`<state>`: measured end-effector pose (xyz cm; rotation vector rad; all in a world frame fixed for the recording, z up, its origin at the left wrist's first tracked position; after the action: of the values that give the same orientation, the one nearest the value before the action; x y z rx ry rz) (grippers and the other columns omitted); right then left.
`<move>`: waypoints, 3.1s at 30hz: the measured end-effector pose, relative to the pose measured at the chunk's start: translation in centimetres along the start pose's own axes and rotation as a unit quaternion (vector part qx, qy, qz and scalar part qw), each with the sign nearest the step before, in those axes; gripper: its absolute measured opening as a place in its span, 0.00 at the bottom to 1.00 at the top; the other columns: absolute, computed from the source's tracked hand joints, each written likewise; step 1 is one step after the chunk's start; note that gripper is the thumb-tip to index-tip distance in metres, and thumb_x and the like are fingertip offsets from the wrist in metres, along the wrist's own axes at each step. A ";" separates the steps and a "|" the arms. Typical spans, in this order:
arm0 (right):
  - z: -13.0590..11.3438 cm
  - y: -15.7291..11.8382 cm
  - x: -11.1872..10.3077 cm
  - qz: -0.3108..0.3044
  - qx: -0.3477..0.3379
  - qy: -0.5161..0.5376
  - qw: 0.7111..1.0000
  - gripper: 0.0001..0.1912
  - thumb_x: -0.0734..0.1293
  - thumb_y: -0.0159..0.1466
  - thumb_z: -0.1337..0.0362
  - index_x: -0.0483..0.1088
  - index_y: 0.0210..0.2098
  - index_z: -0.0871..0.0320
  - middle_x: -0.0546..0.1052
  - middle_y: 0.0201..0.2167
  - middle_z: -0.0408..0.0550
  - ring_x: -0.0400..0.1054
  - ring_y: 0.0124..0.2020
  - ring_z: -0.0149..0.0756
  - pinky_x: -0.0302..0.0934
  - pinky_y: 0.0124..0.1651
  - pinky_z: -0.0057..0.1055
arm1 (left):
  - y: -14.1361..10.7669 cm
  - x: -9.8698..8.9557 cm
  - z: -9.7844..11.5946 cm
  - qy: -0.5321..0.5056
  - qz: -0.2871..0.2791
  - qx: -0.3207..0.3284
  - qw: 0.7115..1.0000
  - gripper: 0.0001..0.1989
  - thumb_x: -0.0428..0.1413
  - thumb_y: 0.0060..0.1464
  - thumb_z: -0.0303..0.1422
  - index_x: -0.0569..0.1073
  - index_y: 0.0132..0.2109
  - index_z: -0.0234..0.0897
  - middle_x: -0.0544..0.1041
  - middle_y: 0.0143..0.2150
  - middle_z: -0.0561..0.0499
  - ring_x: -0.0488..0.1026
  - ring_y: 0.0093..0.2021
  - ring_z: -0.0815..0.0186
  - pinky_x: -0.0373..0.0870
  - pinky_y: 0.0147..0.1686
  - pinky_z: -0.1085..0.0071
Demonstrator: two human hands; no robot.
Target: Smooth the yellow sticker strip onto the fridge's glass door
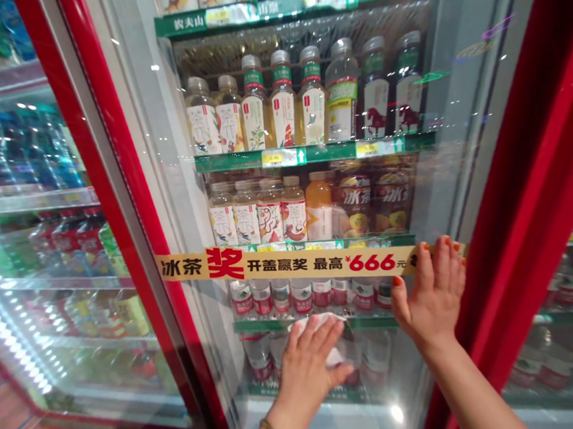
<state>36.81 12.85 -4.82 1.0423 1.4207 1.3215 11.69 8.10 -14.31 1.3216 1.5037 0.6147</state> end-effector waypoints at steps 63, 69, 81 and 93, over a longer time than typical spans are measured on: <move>-0.9 0.0 -0.5 -0.004 -0.061 0.010 0.998 0.48 0.71 0.69 0.53 0.47 0.82 0.42 0.47 0.84 0.47 0.38 0.84 0.62 0.41 0.81 0.68 | -1.6 -0.8 -8.0 0.018 0.028 -0.011 0.999 0.40 0.52 0.70 0.46 0.47 0.82 0.52 0.51 0.84 0.53 0.35 0.85 0.57 0.29 0.84 0.46; -0.9 0.2 -0.6 0.001 -0.068 0.002 0.998 0.48 0.71 0.69 0.53 0.47 0.82 0.44 0.43 0.85 0.46 0.35 0.85 0.60 0.39 0.82 0.66 | 7.9 -4.9 -15.5 -0.044 0.004 -0.328 0.944 0.44 0.40 0.74 0.54 0.32 0.83 0.35 0.29 0.85 0.37 0.26 0.83 0.34 0.31 0.78 0.29; -0.7 0.3 -0.5 0.000 -0.075 -0.003 0.997 0.47 0.69 0.70 0.52 0.46 0.82 0.45 0.43 0.85 0.45 0.35 0.85 0.59 0.39 0.83 0.65 | 1.4 -2.9 -13.0 -0.012 -0.019 -0.244 0.969 0.45 0.49 0.72 0.48 0.33 0.83 0.42 0.39 0.85 0.38 0.29 0.84 0.41 0.34 0.78 0.24; -2.5 -4.8 -0.5 -0.013 -0.045 0.011 0.999 0.45 0.65 0.73 0.55 0.43 0.83 0.54 0.40 0.85 0.50 0.32 0.85 0.52 0.31 0.84 0.58 | 3.1 -1.8 -5.0 0.009 -0.010 0.170 0.985 0.38 0.45 0.66 0.61 0.57 0.78 0.61 0.50 0.82 0.69 0.29 0.85 0.62 0.24 0.85 0.53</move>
<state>34.54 11.41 -9.55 0.9498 1.3745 1.3691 8.35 8.39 -9.20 1.5574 1.6878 0.3665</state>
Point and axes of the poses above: each hand's wrist, its own y-axis towards the middle knuckle, its own x-axis out of the palm, z = x × y, the point moved 1 cm from there along y, towards the middle knuckle
